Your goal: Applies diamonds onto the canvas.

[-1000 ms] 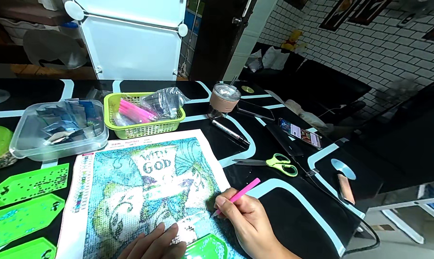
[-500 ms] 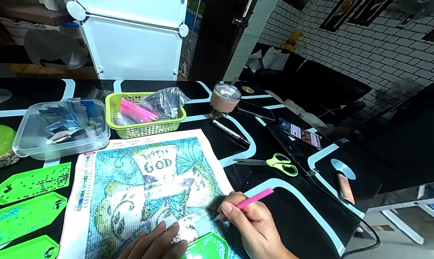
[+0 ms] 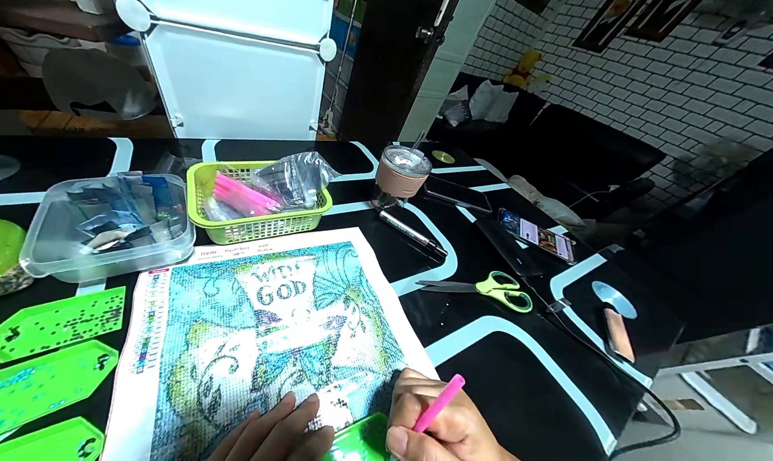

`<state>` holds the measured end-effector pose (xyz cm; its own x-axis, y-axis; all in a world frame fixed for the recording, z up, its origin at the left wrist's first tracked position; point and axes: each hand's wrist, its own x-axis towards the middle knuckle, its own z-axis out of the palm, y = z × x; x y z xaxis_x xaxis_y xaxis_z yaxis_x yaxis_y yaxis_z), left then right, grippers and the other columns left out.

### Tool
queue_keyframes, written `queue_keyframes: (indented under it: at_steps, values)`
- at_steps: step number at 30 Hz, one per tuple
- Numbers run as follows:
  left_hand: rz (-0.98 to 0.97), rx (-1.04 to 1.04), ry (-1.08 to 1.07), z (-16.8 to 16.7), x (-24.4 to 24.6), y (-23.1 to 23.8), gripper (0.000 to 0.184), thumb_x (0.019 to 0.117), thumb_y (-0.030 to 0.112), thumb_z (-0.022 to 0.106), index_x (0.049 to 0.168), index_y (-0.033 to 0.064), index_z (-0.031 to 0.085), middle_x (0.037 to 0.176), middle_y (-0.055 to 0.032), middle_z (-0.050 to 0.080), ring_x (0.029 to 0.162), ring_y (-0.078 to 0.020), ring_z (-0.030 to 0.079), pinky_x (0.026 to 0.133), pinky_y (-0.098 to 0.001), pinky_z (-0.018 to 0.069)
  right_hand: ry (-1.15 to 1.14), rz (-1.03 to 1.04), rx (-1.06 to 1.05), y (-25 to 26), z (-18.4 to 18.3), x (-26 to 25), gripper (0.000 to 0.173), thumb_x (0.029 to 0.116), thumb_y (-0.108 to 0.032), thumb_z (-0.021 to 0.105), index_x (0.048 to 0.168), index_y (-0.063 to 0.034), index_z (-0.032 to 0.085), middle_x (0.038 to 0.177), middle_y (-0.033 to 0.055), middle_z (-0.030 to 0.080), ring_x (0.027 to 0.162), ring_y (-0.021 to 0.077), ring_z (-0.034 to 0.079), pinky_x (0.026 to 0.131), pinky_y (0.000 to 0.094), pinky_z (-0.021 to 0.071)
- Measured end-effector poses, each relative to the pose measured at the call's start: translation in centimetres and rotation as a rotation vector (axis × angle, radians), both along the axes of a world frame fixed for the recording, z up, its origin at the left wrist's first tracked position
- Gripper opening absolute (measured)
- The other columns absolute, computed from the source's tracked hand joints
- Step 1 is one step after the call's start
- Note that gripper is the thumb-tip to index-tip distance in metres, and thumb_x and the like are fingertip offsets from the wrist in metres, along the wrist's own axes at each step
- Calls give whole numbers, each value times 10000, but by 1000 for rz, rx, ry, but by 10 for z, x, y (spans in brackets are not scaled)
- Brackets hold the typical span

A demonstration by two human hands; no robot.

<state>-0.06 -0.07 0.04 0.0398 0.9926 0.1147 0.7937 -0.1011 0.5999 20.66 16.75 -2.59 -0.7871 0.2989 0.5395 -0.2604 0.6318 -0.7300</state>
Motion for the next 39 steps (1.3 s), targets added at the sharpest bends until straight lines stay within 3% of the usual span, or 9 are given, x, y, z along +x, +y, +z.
queue_keyframes:
  at_steps: [10, 14, 18, 21, 23, 35, 39]
  values:
    - [-3, 17, 7, 0, 0, 0, 463, 963, 425, 677, 1258, 71, 717, 1392, -181, 647, 1311, -422, 589, 1072, -567, 461, -12, -6, 77, 0, 0, -1, 326, 1056, -154, 518, 770, -25, 606, 682, 83, 589, 727, 145, 582, 775, 249, 438]
    - [-6, 10, 10, 0, 0, 0, 462, 965, 424, 675, 1259, 70, 716, 1397, -179, 644, 1311, -423, 588, 1065, -570, 464, -2, -4, -98, 1, 0, 1, 329, 1069, -178, 512, 806, -11, 618, 701, 72, 601, 738, 97, 590, 785, 228, 456]
    - [-6, 6, 7, 0, 0, 1, 466, 961, 423, 679, 1261, 68, 714, 1398, -178, 644, 1311, -424, 586, 1064, -569, 464, 28, -17, -240, 5, -2, -1, 304, 1078, -202, 519, 858, -26, 633, 736, 23, 633, 725, 7, 610, 728, 170, 501]
    - [-8, 7, 8, 1, 0, 1, 464, 965, 422, 675, 1262, 67, 713, 1401, -180, 642, 1314, -423, 585, 1066, -568, 462, 14, -1, -95, 1, -1, -1, 325, 1067, -179, 523, 802, -17, 616, 712, 65, 597, 754, 92, 583, 802, 228, 443]
    - [-3, 15, 2, 1, 0, 0, 459, 962, 419, 680, 1257, 69, 717, 1396, -179, 645, 1309, -421, 589, 1063, -565, 467, 15, 7, -2, 1, -1, -2, 328, 1058, -165, 526, 773, -24, 605, 695, 75, 585, 749, 127, 577, 799, 247, 430]
    - [-4, 13, 18, 0, 0, 1, 459, 963, 426, 675, 1260, 79, 716, 1394, -175, 647, 1307, -415, 592, 1062, -558, 469, 9, 22, 110, 1, 0, -2, 331, 1062, -162, 506, 775, -30, 609, 705, 92, 606, 751, 165, 585, 787, 270, 421]
    - [-4, 4, 5, 0, 0, 0, 458, 959, 415, 682, 1262, 73, 715, 1398, -177, 644, 1312, -421, 587, 1066, -573, 464, 9, 4, 38, 0, 0, -1, 327, 1056, -160, 517, 774, -24, 612, 700, 82, 599, 747, 138, 581, 792, 253, 426]
